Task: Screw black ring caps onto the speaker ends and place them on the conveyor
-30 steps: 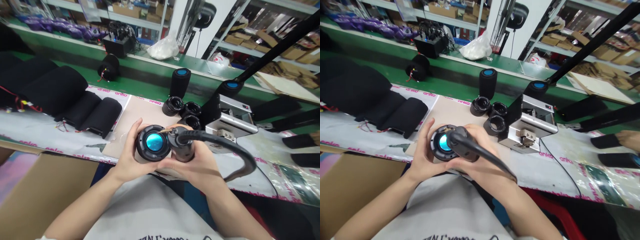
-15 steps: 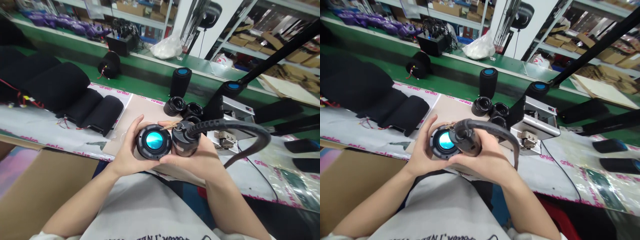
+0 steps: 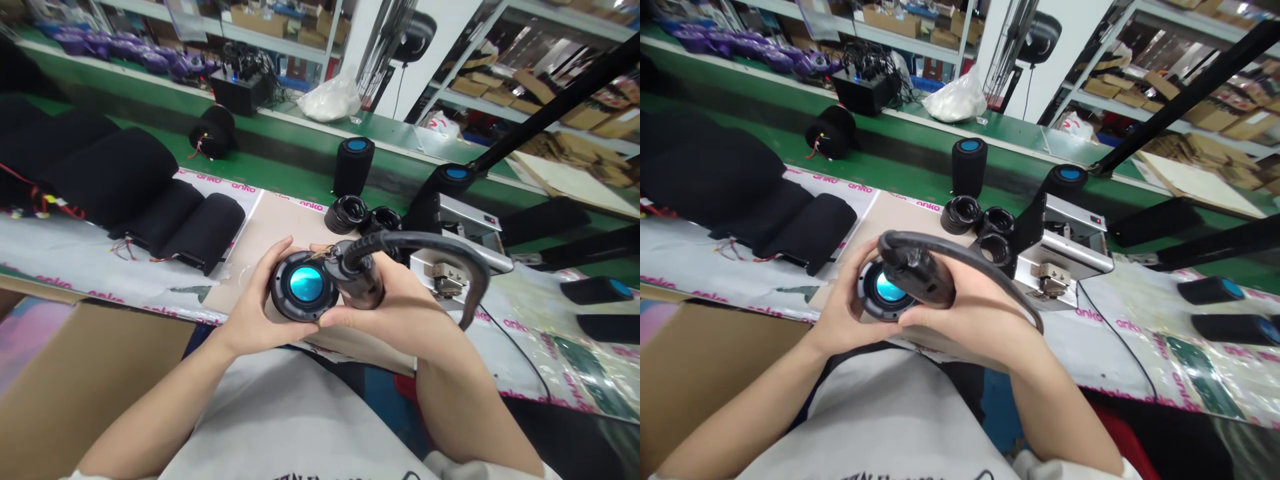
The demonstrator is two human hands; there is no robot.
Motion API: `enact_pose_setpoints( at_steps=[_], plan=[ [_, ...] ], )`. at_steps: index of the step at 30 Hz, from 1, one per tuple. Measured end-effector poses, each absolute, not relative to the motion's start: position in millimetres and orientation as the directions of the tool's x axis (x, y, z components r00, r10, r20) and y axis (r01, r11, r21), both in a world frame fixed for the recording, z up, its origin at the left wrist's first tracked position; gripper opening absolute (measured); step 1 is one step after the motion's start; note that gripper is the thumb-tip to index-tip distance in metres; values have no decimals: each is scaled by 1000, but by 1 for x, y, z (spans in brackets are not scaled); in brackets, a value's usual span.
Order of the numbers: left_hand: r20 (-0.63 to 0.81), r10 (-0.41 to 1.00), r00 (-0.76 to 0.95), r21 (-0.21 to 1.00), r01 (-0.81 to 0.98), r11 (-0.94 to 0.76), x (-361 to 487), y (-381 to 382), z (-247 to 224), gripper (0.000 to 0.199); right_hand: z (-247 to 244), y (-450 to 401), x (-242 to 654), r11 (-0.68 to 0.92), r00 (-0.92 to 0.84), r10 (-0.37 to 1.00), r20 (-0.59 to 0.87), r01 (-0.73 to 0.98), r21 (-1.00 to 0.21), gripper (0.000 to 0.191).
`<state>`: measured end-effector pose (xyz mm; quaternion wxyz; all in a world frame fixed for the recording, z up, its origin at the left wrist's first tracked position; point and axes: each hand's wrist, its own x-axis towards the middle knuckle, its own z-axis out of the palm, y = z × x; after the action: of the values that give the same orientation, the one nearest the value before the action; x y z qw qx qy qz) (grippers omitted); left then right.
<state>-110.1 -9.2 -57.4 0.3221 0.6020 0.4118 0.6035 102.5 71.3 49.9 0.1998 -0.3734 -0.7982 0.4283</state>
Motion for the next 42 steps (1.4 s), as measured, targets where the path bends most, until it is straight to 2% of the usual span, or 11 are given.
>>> enact_pose_setpoints(
  at_steps=[4, 9, 15, 20, 23, 27, 34, 36, 40, 42],
  plan=[
    [476, 878, -54, 876, 119, -468, -108, -11, -58, 112, 49, 60, 103, 337, -598, 800, -45, 509, -792, 69],
    [454, 890, -43, 888, 108, -447, -107, -14, -59, 116, 44, 41, 102, 359, -566, 824, 35, 473, -805, 67],
    [466, 882, -70, 882, 110, -458, -106, -12, -65, 114, 55, 59, 98, 356, -571, 820, -33, 554, -753, 70],
    [480, 873, -88, 877, 78, -474, -103, -11, -65, 113, 55, 53, 95, 392, -545, 838, 3, 599, -698, 69],
    [515, 856, -53, 857, 39, -513, -101, -9, -60, 114, 57, 54, 98, 378, -549, 835, -35, 618, -690, 75],
    [482, 872, -79, 876, 73, -478, -103, -6, -59, 119, 70, 72, 95, 280, -523, 839, -148, 649, -708, 79],
    [487, 872, -44, 873, 63, -484, -105, -6, -64, 119, 85, 75, 87, 441, -632, 761, -145, 668, -599, 48],
    [474, 879, -46, 880, 51, -472, -104, -6, -64, 120, 84, 63, 85, 407, -581, 803, -131, 695, -593, 47],
    [492, 868, -64, 871, 35, -491, -103, -7, -64, 118, 78, 40, 80, 258, -360, 930, -70, 778, -574, 53],
    [502, 862, -71, 865, 59, -499, -103, -7, -65, 120, 73, 35, 80, 242, -332, 942, -52, 777, -582, 57]
  ],
)
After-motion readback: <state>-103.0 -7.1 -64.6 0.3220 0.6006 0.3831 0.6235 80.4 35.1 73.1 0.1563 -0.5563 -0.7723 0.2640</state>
